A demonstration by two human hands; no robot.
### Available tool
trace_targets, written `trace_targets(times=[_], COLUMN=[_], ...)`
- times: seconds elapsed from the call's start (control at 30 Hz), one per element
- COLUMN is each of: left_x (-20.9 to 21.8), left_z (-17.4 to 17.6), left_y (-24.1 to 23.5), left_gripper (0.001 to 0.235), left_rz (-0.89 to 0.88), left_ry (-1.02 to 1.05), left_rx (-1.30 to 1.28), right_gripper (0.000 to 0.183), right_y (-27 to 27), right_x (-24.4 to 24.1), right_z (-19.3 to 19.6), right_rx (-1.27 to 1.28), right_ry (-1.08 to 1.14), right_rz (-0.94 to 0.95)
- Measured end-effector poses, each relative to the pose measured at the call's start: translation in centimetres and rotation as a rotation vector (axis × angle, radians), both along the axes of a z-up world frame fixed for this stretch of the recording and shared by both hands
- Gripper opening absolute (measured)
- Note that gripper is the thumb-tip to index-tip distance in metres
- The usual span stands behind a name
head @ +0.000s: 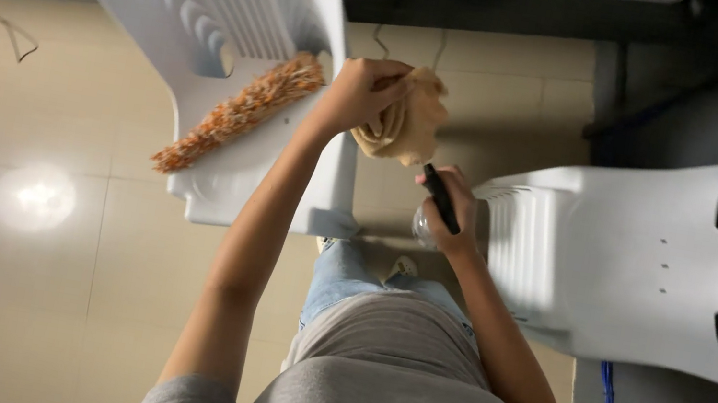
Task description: The person cleans a white plastic chair using a cloth and a spray bottle. They wipe the seat and backrest, then lift and turn the chair to clean the underside and legs. The person repeats this process for a second chair.
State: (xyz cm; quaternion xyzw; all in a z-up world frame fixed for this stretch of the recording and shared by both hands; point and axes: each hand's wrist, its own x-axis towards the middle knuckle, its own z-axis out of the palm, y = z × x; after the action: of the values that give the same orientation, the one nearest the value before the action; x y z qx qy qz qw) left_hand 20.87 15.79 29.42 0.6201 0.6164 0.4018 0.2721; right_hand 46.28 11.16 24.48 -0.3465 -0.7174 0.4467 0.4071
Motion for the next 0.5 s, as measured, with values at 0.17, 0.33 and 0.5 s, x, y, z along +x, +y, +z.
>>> trace_targets(times=[0.17, 0.33, 0.5], left_x=[-5.7, -12.8, -17.1], left_z=[0.6, -1.5, -2.8], left_y=[-4.1, -8.8, -13.9], left_gripper=[0.025, 0.027, 0.025], left_rz=[0.106, 0.18, 0.393], left_ry=[-0.054, -0.117, -0.342], left_rx=[0.007, 0.115, -0.169], right_gripper=[0.012, 0.016, 0.05], right_y=[-0.3, -2.0, -2.0], right_x=[-4.4, -11.7, -20.0], right_z=[-8.9, -9.4, -11.8], right_rx=[-0.066, -0.104, 0.183], right_ry=[-0.019, -0.019, -0.086], right_rz=[0.166, 0.276, 0.457])
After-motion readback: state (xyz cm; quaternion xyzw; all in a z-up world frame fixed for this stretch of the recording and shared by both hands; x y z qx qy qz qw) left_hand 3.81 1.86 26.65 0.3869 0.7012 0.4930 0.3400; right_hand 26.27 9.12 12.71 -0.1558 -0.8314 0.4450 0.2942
